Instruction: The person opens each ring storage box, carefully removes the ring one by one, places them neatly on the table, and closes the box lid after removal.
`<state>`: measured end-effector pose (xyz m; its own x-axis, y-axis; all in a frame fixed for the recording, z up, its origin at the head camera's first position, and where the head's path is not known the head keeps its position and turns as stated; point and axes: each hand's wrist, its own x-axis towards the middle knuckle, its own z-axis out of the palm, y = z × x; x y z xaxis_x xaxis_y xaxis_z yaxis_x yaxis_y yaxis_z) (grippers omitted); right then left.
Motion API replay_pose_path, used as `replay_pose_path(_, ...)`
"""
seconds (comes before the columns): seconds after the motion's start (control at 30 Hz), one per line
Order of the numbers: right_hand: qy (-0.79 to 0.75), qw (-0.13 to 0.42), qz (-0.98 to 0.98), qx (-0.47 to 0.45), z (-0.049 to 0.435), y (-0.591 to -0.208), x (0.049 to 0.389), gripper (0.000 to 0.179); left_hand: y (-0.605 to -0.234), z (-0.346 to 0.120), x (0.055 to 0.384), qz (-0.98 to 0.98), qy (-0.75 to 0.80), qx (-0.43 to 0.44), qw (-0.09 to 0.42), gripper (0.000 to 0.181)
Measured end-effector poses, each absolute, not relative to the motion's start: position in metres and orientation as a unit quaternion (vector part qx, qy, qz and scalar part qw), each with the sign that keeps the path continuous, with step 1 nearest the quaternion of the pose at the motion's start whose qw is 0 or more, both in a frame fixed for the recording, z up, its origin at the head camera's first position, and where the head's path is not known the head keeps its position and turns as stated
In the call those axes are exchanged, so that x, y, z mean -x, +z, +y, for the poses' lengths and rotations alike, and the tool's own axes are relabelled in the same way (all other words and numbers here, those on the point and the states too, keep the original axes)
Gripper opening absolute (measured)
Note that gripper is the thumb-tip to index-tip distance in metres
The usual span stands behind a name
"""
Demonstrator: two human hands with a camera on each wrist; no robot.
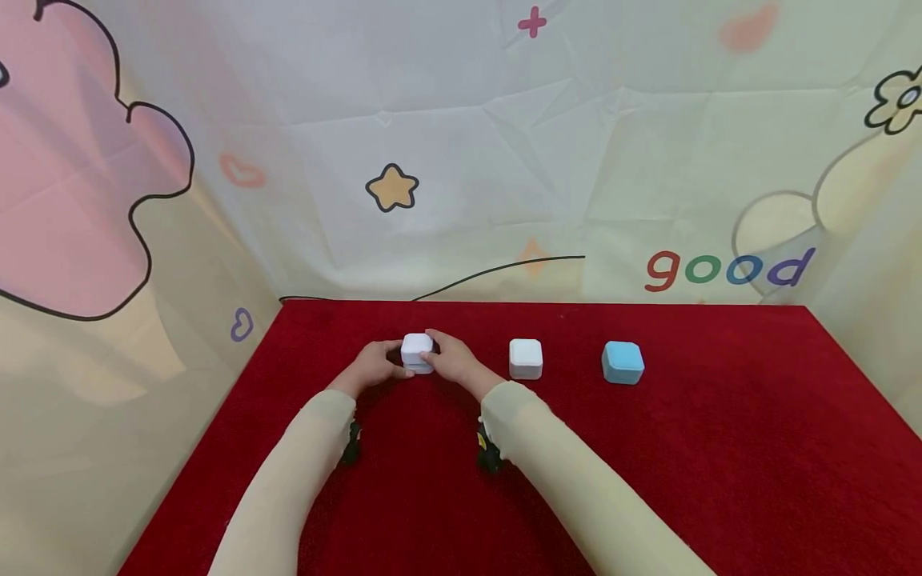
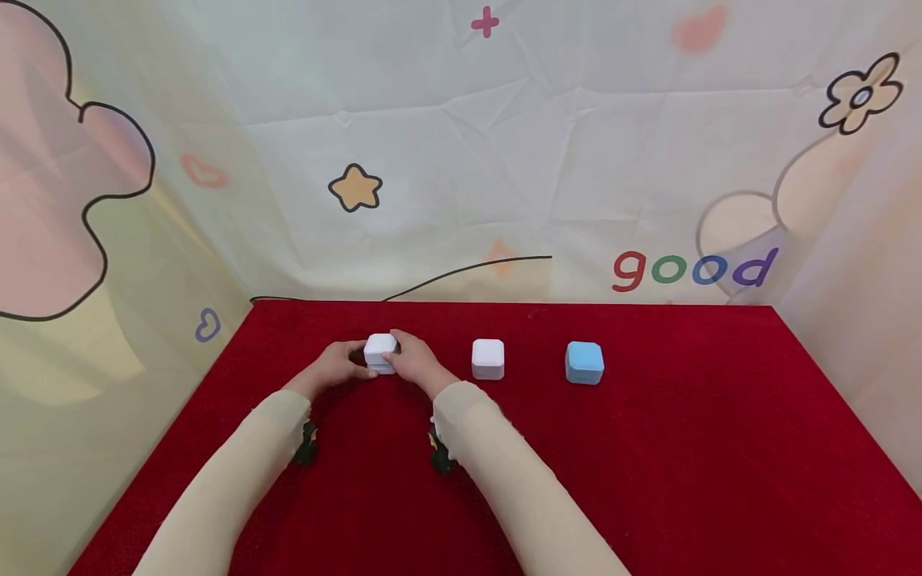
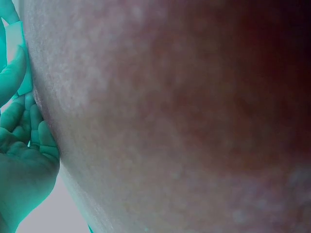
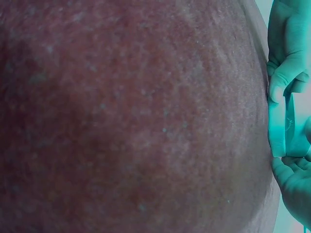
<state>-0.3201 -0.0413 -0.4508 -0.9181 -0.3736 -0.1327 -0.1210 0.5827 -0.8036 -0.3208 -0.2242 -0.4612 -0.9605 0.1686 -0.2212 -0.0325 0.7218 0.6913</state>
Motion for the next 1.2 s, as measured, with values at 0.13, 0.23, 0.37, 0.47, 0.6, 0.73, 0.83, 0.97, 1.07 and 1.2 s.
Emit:
replay_pose_path(0.13, -0.439, 0.15, 0.876, 0.135, -0.0423, -0.4502, 0.3193, 0.058, -0.4608, -0.2241, 0.3198, 0.916, 0.374, -0.036, 0.139, 0.068)
replay_pose_path(0.23, -0.441, 0.151, 0.875, 0.134, -0.0424, -0.45, 0.3196, 0.058, -0.4596, -0.2235, 0.319, 0.917, 0.373, -0.036, 0.139, 0.068)
replay_pose_path(0.37, -0.44, 0.15, 0.875, 0.134, -0.0418, -0.4501, 0.3204, 0.058, -0.4586, -0.2224, 0.318, 0.917, 0.371, -0.036, 0.138, 0.067)
replay_pose_path(0.47, -0.444, 0.152, 0.873, 0.133, -0.0413, -0.4505, 0.3201, 0.058, -0.4588, -0.2221, 0.3174, 0.916, 0.374, -0.034, 0.139, 0.066)
replay_pose_path(0.6, -0.454, 0.155, 0.868, 0.131, -0.0411, -0.4505, 0.3193, 0.058, -0.4593, -0.222, 0.3167, 0.914, 0.38, -0.031, 0.139, 0.065)
replay_pose_path(0.73, -0.458, 0.156, 0.866, 0.128, -0.0418, -0.4506, 0.3189, 0.057, -0.46, -0.2222, 0.3162, 0.915, 0.378, -0.032, 0.137, 0.065)
replay_pose_path(0.83, -0.458, 0.158, 0.866, 0.125, -0.043, -0.4508, 0.3186, 0.058, -0.4605, -0.2233, 0.3161, 0.916, 0.377, -0.031, 0.134, 0.064)
replay_pose_path(0.97, -0.46, 0.159, 0.865, 0.121, -0.0437, -0.4505, 0.3183, 0.059, -0.4597, -0.2239, 0.3155, 0.915, 0.38, -0.025, 0.132, 0.063)
replay_pose_path(1.07, -0.459, 0.161, 0.865, 0.119, -0.0431, -0.4493, 0.3181, 0.058, -0.4592, -0.2233, 0.315, 0.914, 0.384, -0.022, 0.132, 0.062)
replay_pose_path(1.2, -0.453, 0.161, 0.868, 0.122, -0.0425, -0.4479, 0.3183, 0.058, -0.4605, -0.223, 0.3156, 0.915, 0.382, -0.023, 0.127, 0.06)
